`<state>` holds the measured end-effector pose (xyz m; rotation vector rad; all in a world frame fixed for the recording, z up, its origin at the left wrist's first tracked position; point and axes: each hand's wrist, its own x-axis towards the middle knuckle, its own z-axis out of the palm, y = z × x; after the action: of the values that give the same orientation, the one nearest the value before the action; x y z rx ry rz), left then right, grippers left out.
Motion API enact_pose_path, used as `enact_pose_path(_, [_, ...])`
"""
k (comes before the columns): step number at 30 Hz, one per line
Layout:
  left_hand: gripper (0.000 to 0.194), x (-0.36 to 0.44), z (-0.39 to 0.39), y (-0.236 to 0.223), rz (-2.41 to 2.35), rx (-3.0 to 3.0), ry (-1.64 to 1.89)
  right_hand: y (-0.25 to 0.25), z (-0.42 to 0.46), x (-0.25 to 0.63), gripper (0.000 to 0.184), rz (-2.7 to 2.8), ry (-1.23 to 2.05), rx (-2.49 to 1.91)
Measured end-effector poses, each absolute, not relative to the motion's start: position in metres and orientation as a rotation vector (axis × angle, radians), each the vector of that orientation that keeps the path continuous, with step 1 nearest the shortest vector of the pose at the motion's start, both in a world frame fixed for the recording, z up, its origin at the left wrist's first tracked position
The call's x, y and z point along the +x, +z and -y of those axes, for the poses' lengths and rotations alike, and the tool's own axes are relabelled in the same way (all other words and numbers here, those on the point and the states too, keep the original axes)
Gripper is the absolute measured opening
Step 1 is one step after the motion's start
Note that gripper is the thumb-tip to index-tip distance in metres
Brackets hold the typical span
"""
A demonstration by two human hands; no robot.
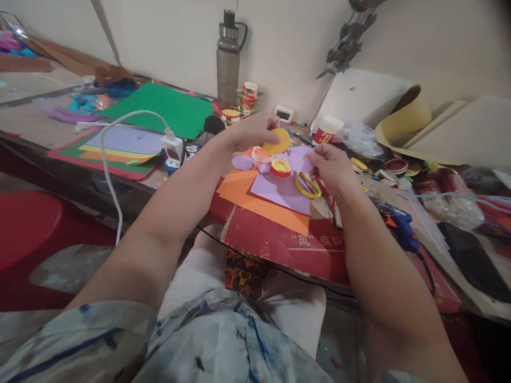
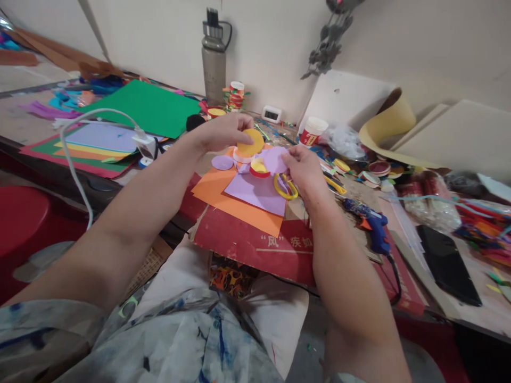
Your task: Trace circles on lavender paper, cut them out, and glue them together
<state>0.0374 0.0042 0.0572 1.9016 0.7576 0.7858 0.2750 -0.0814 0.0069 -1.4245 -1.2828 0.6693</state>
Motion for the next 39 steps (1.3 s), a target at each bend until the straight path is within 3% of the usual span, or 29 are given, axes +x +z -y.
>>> enact_pose_path(7, [0.034,0.067,0.019,0.043,-0.701,1.621,0.776,0.015,0.083,0.273,0.033,1.155,0.529,-1.290])
enact_pose_path(13, [0.011,0.061,0.019,0.041,-0.683,1.946,0.423,0.022,0.086,0.268,0.023,1.130,0.575,-1.412])
enact_pose_path(17, [0.020,0.053,0.017,0.051,-0.687,2.116,0.222,0.028,0.087,0.270,0.022,1.248,0.651,-1.527])
enact_pose_path(23, [0.032,0.055,0.011,0.049,-0.788,2.231,0.318,0.033,0.094,0.261,0.021,1.524,0.570,-1.581])
enact_pose_path(29, [0.033,0.063,0.023,0.043,-0.805,2.036,0.474,0.035,0.101,0.252,0.014,1.650,0.379,-1.623])
enact_pose_path(34, [0.031,0.062,0.023,0.042,-0.817,2.093,0.351,0.043,0.121,0.266,0.010,1.506,0.216,-1.719])
enact_pose_path(39, [0.037,0.060,0.021,0.044,-0.745,2.286,0.281,0.041,0.182,0.325,0.012,1.441,-0.148,-1.852])
